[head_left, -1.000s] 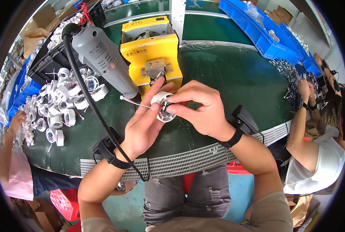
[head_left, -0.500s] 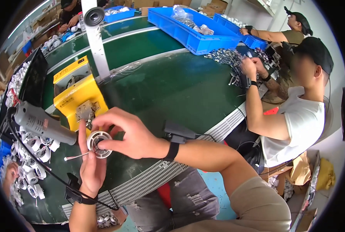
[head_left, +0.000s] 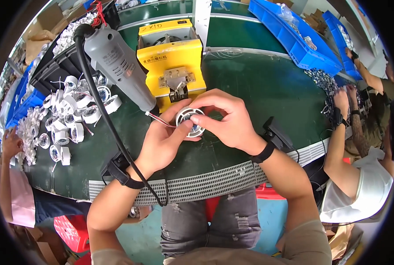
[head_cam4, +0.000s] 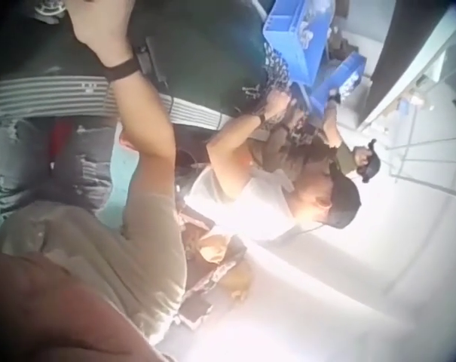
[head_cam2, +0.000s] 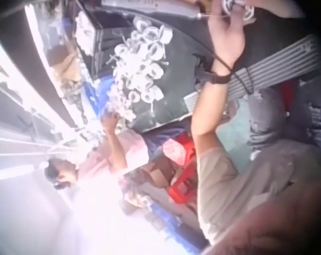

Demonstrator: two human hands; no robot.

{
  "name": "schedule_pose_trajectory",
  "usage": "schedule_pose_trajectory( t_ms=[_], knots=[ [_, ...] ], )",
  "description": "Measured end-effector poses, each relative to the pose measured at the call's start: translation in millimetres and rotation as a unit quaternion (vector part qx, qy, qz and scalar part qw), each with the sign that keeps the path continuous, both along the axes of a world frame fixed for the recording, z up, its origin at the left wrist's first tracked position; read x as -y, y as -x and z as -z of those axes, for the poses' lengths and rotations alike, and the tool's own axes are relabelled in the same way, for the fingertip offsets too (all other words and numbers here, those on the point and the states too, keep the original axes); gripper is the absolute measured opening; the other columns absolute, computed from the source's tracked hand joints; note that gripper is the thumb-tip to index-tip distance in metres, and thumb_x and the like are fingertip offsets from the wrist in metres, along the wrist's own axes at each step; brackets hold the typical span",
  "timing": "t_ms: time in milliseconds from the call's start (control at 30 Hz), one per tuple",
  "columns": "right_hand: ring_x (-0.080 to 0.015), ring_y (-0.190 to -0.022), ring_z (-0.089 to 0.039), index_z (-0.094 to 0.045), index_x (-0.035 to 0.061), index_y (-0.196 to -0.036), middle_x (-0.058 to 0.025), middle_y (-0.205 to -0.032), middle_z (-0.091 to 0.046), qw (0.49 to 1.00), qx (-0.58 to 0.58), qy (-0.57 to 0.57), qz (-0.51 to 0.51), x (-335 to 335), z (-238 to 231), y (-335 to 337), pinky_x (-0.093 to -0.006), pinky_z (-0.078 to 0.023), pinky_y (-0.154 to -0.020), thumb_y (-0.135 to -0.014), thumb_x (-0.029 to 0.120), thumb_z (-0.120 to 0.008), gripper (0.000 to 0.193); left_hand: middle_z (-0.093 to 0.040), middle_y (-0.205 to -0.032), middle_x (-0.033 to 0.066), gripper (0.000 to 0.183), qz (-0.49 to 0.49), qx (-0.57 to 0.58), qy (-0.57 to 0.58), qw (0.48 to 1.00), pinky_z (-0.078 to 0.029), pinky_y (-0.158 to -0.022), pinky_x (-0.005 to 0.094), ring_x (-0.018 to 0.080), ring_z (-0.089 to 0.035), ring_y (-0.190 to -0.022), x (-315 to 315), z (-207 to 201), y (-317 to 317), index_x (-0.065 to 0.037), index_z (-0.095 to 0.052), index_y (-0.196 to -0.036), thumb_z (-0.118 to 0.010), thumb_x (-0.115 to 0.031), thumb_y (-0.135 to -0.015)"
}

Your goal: Assemble small mechanical or electronic components at a factory workbench using manual assembly techniques and an electric screwdriver.

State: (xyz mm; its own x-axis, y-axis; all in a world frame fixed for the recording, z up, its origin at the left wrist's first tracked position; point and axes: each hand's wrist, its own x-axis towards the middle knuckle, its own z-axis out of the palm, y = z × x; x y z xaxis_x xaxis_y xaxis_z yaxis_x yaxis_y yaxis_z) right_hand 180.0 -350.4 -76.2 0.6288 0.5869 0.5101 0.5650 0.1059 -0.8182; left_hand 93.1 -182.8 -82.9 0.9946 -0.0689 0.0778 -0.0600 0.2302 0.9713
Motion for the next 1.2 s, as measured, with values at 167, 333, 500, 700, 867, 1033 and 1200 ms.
schedule_pose_trajectory(
  t_ms=[167, 333, 500, 700, 867, 1033, 1200],
  knots=[
    [-0.0190, -0.085, -0.067, -0.068, 0.0020, -0.099, -0.0102, -0.099, -0.067, 0.999, 0.029, -0.004, 0.015, -1.5, 0.1, 0.5, -0.0284, -0.054, -0.070, -0.077, 0.000, -0.072, 0.022, -0.057, -0.117, 0.0137, 0.044, 0.005, -0.008, 0.000, 1.000, -0.057, -0.087, 0.0381, 0.0235, -0.064, -0.100, 0.6, -1.2, 1.7, 0.003, -0.034, -0.142, -0.042, -0.004, -0.099],
    [-0.0190, -0.083, -0.067, -0.068, 0.0019, -0.098, -0.0100, -0.098, -0.067, 1.000, 0.025, 0.001, 0.017, -1.3, 1.0, 0.0, -0.0285, -0.054, -0.070, -0.077, 0.001, -0.073, 0.021, -0.056, -0.120, 0.0126, 0.043, 0.025, 0.002, -0.007, 1.000, -0.055, -0.089, 0.0376, 0.0225, -0.063, -0.101, 1.4, -0.5, 1.8, 0.001, -0.033, -0.143, -0.038, -0.005, -0.100],
    [-0.0187, -0.081, -0.066, -0.068, 0.0020, -0.097, -0.0098, -0.096, -0.067, 1.000, 0.014, 0.016, 0.017, -1.1, 2.7, -1.1, -0.0288, -0.053, -0.070, -0.077, 0.001, -0.073, 0.021, -0.056, -0.120, 0.0121, 0.043, 0.034, -0.004, -0.030, 0.999, -0.055, -0.089, 0.0362, 0.0210, -0.063, -0.101, 1.4, -1.0, 0.3, 0.000, -0.034, -0.142, -0.038, -0.005, -0.100],
    [-0.0168, -0.084, -0.066, -0.063, -0.0017, -0.107, -0.0119, -0.102, -0.065, 0.992, 0.076, -0.014, 0.096, -13.2, -5.5, -0.3, -0.0286, -0.053, -0.076, -0.079, 0.004, -0.074, 0.030, -0.056, -0.118, 0.0081, 0.042, 0.056, -0.082, 0.002, 0.995, -0.058, -0.084, 0.0319, 0.0146, -0.060, -0.096, 0.1, 13.0, -6.6, 0.000, -0.038, -0.141, -0.041, -0.004, -0.099],
    [-0.0340, -0.097, -0.065, -0.049, -0.0010, -0.125, -0.0214, -0.108, -0.063, 0.970, 0.189, 0.051, 0.146, -77.3, -31.5, 14.0, -0.0418, -0.052, -0.083, -0.073, 0.025, -0.080, 0.065, -0.056, -0.122, 0.0139, 0.035, 0.019, -0.028, -0.021, 0.999, -0.057, -0.085, 0.0352, 0.0222, -0.062, -0.104, -2.8, 24.0, -8.2, 0.002, -0.044, -0.132, -0.046, -0.004, -0.097],
    [-0.0374, -0.101, -0.063, -0.041, -0.0016, -0.129, -0.0241, -0.106, -0.063, 0.981, 0.064, 0.110, 0.148, -102.7, -46.9, 32.1, -0.0432, -0.051, -0.086, -0.075, 0.018, -0.073, 0.066, -0.055, -0.126, 0.0129, 0.041, -0.025, 0.099, -0.027, 0.994, -0.053, -0.092, 0.0443, 0.0255, -0.059, -0.110, -4.3, 27.7, -9.6, 0.000, -0.042, -0.135, -0.051, -0.005, -0.095],
    [-0.0188, -0.077, -0.061, -0.027, -0.0012, -0.139, -0.0111, -0.093, -0.059, 0.971, 0.070, -0.196, 0.113, -91.5, -41.6, 5.4, -0.0312, -0.051, -0.071, -0.082, 0.002, -0.058, 0.065, -0.058, -0.117, 0.0132, 0.038, 0.033, -0.127, 0.098, 0.987, -0.061, -0.078, 0.0340, 0.0222, -0.063, -0.099, -3.0, 22.5, -16.8, 0.006, -0.046, -0.131, -0.045, -0.008, -0.096]
  ],
)
